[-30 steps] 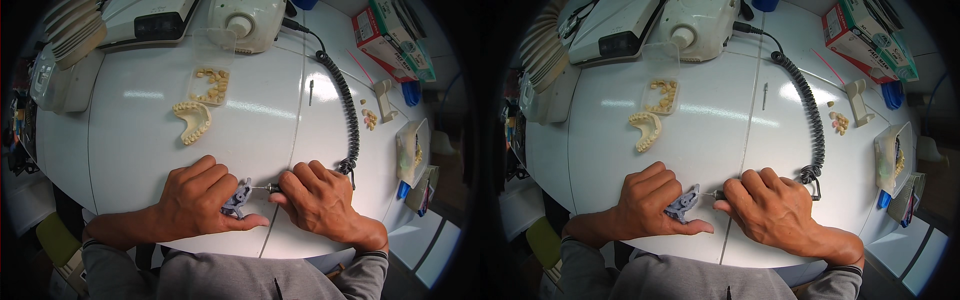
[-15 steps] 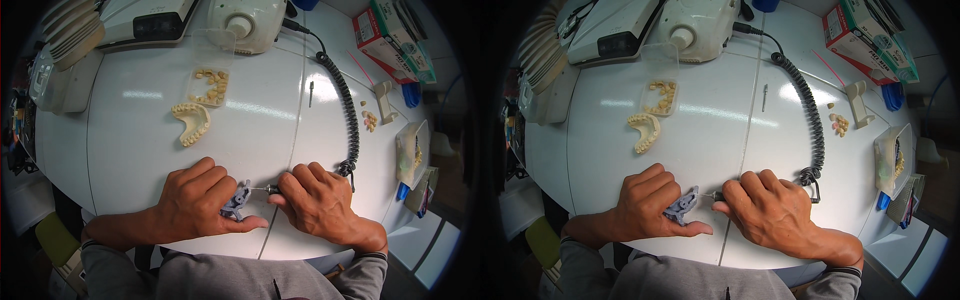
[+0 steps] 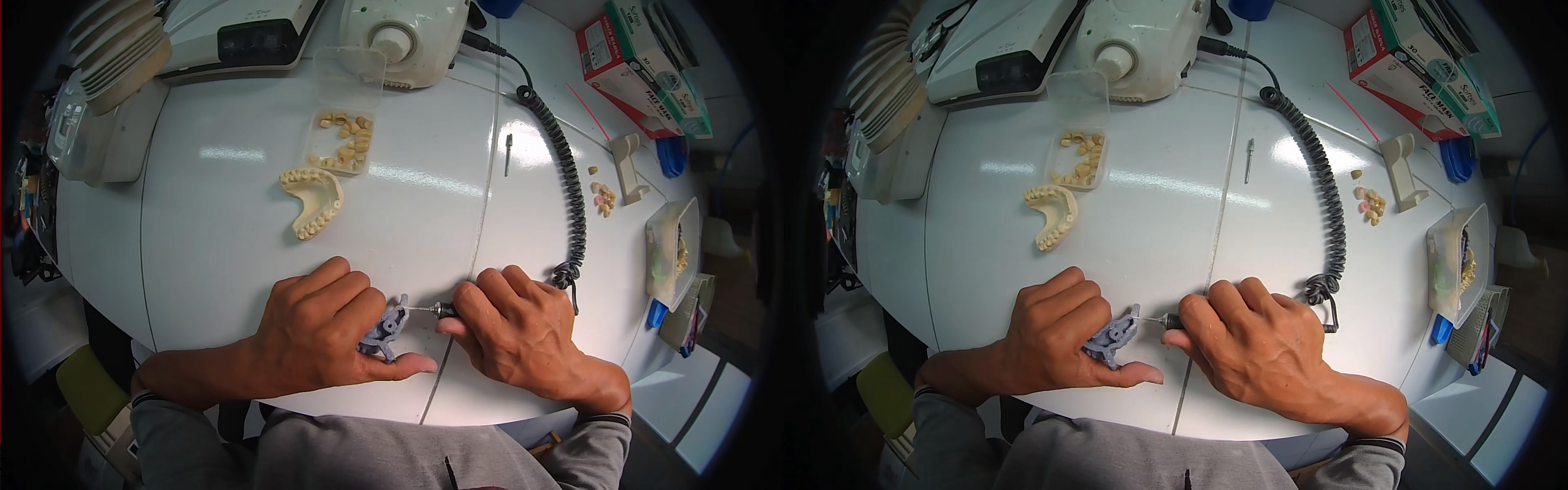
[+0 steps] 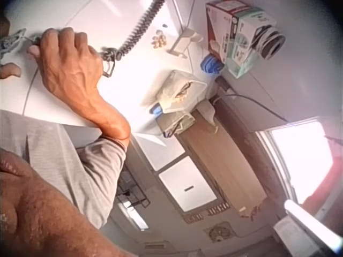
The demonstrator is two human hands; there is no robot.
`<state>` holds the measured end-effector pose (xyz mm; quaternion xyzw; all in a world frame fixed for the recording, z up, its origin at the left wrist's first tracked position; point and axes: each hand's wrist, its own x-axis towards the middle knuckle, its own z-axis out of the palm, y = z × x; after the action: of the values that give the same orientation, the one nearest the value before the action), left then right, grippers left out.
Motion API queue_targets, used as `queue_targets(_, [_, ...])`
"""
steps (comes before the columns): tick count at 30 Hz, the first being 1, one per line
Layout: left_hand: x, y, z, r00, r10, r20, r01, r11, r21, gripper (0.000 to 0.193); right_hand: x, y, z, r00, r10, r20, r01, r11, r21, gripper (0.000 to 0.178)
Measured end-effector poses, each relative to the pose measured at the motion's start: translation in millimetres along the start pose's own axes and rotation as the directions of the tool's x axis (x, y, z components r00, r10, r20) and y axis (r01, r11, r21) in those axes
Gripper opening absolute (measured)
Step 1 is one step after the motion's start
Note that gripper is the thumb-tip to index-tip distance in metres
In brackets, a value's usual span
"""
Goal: Using a rotary handpiece to finish and detail a grey dental framework component on a laboratory bench.
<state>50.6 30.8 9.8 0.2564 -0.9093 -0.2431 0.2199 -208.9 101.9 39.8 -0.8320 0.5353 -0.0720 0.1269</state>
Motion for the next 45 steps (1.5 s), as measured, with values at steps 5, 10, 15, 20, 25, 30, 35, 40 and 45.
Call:
queue_targets(5, [0.0, 0.3, -0.2, 1.0, 0.0, -0.008, 0.0, 1.0, -0.006, 0.08, 0.7, 0.9, 0.8, 1.0, -0.013, -0.006, 0.013, 1.0, 0.006, 0.039])
queue_targets(10, [0.0, 0.5, 0.0, 1.0, 0.0, -0.006, 0.0, 1.0, -0.009, 0.08, 0.9, 0.4, -0.3, 1.0, -0.011, -0.014, 0.011, 1.0, 0.001, 0.039])
queue_targets(15, [0.1, 0.2, -0.5, 1.0, -0.001, -0.002, 0.001, 1.0, -0.01, 0.08, 1.2, 0.4, 0.8, 1.0, -0.008, -0.013, 0.008, 1.0, 0.004, 0.039])
queue_targets(20, [-0.4, 0.1, 0.5, 1.0, -0.004, -0.004, 0.004, 1.0, -0.014, 0.08, 0.9, 0.3, 0.6, 1.0, -0.008, -0.004, 0.008, 1.0, 0.003, 0.039])
queue_targets(25, [0.8, 0.0, 0.0, 1.0, 0.004, -0.008, -0.004, 1.0, -0.007, 0.081, 0.8, 0.7, -0.9, 1.0, -0.011, 0.008, 0.011, 1.0, 0.006, 0.039])
queue_targets(30, [-0.1, 0.3, -0.3, 1.0, 0.002, -0.008, -0.002, 1.0, -0.006, 0.081, 2.1, 3.1, -2.1, 0.999, -0.03, 0.04, 0.031, 0.999, -0.015, 0.042])
queue_targets(35, [1.1, 0.4, -0.8, 1.0, 0.004, -0.007, -0.004, 1.0, -0.01, 0.08, 1.3, 0.9, -2.1, 0.999, -0.005, 0.037, 0.006, 1.0, -0.021, 0.042])
queue_targets(40, [1.0, 0.6, -1.0, 1.0, -0.002, -0.002, 0.002, 1.0, -0.014, 0.08, 1.6, 0.0, -1.3, 0.999, 0.001, 0.034, 0.0, 1.0, -0.026, 0.041])
queue_targets(45, [0.8, -0.7, -0.9, 1.0, 0.0, 0.003, 0.0, 1.0, -0.014, 0.08, 1.9, -1.0, 1.8, 1.0, 0.003, -0.012, -0.003, 1.0, -0.001, 0.039])
